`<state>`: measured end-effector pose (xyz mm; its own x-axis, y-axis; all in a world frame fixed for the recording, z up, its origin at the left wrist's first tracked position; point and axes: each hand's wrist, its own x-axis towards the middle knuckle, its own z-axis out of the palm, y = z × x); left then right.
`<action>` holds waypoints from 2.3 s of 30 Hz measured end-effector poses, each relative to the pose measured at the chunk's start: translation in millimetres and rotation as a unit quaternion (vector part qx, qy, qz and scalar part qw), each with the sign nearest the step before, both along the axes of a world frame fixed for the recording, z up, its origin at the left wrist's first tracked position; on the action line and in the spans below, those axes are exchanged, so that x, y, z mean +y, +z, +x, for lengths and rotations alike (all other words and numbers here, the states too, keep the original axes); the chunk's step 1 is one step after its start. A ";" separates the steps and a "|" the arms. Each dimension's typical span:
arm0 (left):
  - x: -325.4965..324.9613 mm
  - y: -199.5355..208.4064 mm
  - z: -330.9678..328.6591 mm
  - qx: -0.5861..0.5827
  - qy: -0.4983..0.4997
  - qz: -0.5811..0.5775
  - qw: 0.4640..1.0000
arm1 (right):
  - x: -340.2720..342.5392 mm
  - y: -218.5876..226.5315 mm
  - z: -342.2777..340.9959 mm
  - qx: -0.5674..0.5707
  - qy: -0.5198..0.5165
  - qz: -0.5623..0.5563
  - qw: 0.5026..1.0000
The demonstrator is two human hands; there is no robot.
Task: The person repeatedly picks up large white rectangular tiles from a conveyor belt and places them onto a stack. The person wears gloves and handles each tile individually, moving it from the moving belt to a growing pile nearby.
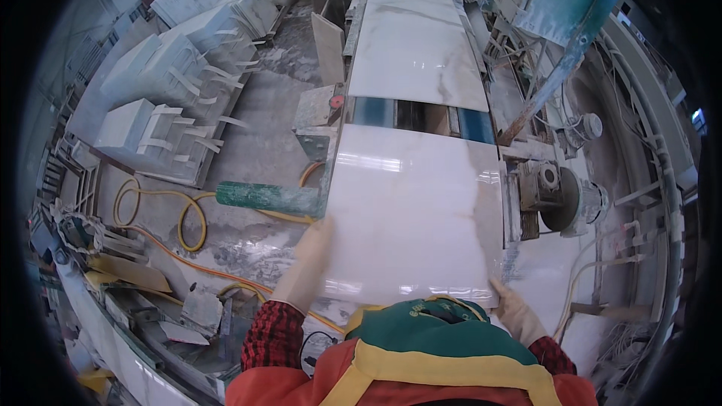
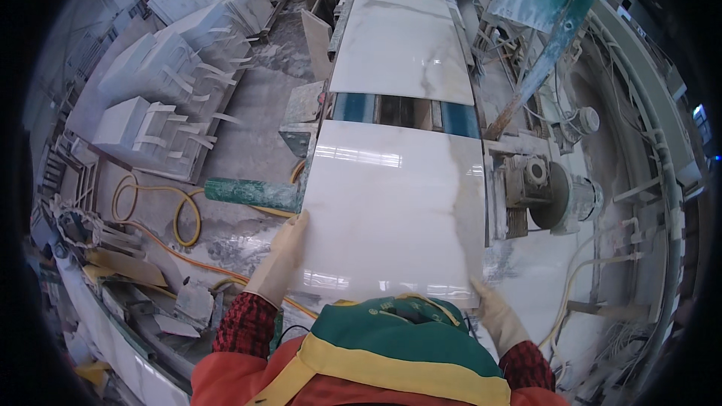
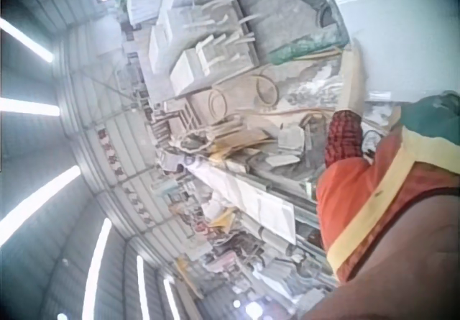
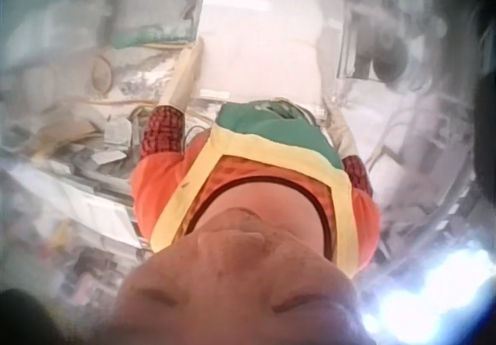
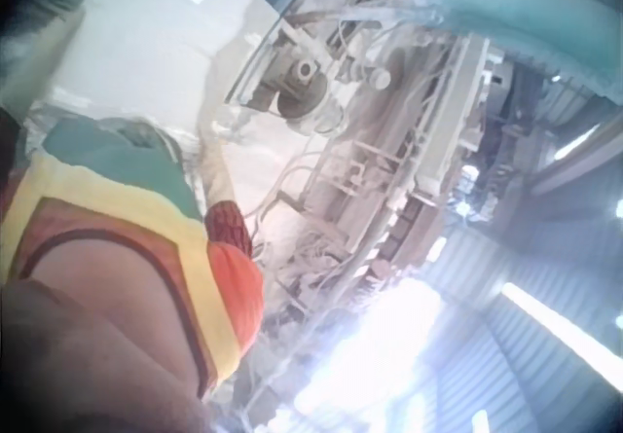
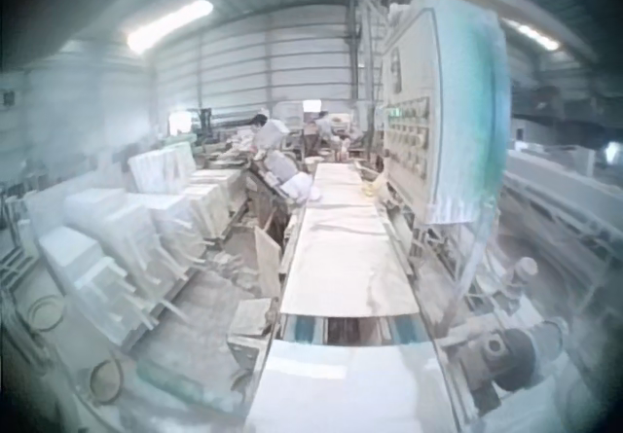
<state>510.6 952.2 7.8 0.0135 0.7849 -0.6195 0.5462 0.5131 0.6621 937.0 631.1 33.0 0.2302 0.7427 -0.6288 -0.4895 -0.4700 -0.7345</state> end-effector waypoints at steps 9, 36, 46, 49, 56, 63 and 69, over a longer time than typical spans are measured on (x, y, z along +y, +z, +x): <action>-42.3 30.4 -38.3 -0.139 -0.192 0.119 0.964 | 11.3 0.3 -2.3 -0.188 0.126 0.016 0.974; -9.4 -5.6 14.3 -0.145 0.143 -0.036 0.978 | 98.7 5.6 13.4 -0.009 -0.087 -0.090 0.992; -6.9 -26.6 4.5 -0.162 0.138 -0.064 0.975 | 59.3 -62.0 55.0 -0.517 0.240 0.102 0.815; 0.1 -16.5 13.0 -0.134 0.121 -0.065 0.981 | 57.5 -76.1 63.9 -0.464 0.239 0.142 0.841; 22.2 42.0 26.9 0.131 -0.107 0.001 0.986 | 108.5 -23.0 32.9 0.042 -0.104 -0.141 0.984; 14.8 20.2 -40.6 0.120 -0.096 0.008 0.988 | 86.2 -33.4 87.4 -0.095 0.010 -0.115 0.989; -66.5 18.3 -113.6 -0.006 0.113 -0.027 0.993 | 139.5 13.7 22.1 -0.516 0.145 0.121 0.836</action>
<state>396.9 885.7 26.1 -0.1523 0.7343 -0.6615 0.4049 0.6569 0.6360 959.2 770.6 46.6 0.3458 0.9378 -0.0300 0.5713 -0.2358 -0.7862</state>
